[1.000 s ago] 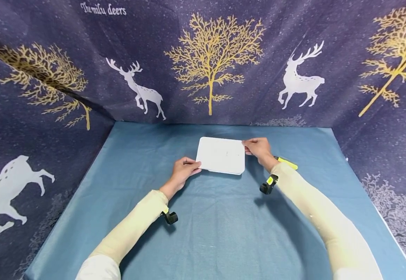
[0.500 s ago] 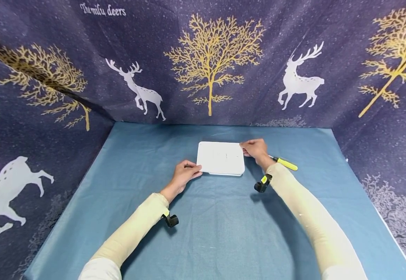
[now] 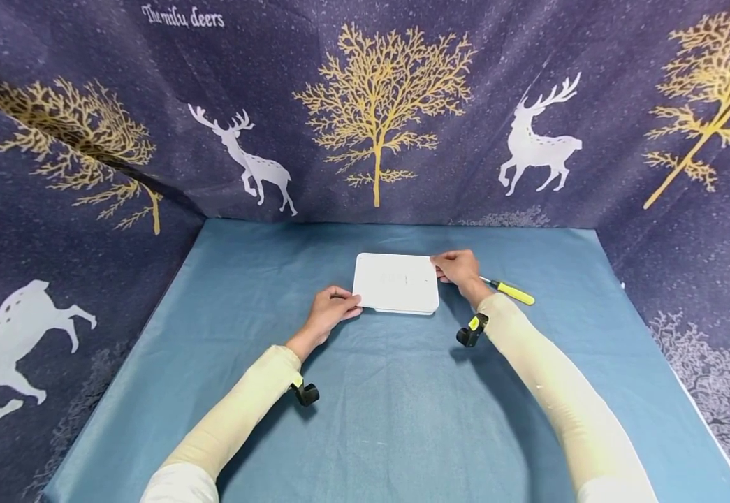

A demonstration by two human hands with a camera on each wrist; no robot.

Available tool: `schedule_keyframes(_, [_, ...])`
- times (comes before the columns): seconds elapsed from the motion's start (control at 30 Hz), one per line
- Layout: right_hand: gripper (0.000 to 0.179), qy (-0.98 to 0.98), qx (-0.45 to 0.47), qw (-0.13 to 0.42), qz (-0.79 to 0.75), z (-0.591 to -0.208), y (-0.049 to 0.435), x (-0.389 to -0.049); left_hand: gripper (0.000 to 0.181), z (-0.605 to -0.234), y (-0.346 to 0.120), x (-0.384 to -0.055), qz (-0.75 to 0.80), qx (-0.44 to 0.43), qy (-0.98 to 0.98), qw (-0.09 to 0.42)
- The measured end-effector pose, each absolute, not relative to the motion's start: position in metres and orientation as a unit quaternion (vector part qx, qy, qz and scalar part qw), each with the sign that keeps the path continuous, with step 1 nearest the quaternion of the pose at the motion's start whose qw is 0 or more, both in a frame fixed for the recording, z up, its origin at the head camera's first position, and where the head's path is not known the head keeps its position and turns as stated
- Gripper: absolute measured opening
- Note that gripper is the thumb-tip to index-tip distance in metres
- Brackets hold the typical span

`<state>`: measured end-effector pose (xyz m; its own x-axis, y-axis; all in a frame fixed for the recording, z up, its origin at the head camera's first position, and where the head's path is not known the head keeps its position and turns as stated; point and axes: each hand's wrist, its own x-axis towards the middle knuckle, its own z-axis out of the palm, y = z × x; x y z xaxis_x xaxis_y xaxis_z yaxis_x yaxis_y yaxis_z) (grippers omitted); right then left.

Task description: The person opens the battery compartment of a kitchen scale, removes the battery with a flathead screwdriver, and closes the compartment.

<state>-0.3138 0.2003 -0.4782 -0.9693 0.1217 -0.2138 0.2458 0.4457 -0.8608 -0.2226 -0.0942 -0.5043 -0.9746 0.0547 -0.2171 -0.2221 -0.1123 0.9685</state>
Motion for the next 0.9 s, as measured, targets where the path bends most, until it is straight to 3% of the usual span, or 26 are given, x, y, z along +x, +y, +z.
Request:
schedule_keyframes(0.2, [0.033,0.882,0.072,0.070,-0.460,-0.471,0.205,-0.311,0.021,-0.502,-0.096,-0.227,0.677,-0.053,0.730,0.078])
schedule_keyframes(0.37, [0.028,0.931,-0.013,-0.015,-0.366,-0.458,0.205,-0.299,0.040,-0.499,-0.093,-0.231,0.636,-0.036,0.770,0.046])
schedule_keyframes(0.53, [0.028,0.935,-0.094,-0.079,-0.333,-0.451,0.201,-0.284,0.056,-0.502,-0.091,-0.235,0.684,-0.028,0.725,0.073])
schedule_keyframes(0.9, [0.045,0.921,-0.208,-0.083,-0.318,-0.463,0.189,-0.257,0.058,-0.510,-0.089,-0.238,0.749,-0.042,0.651,0.116])
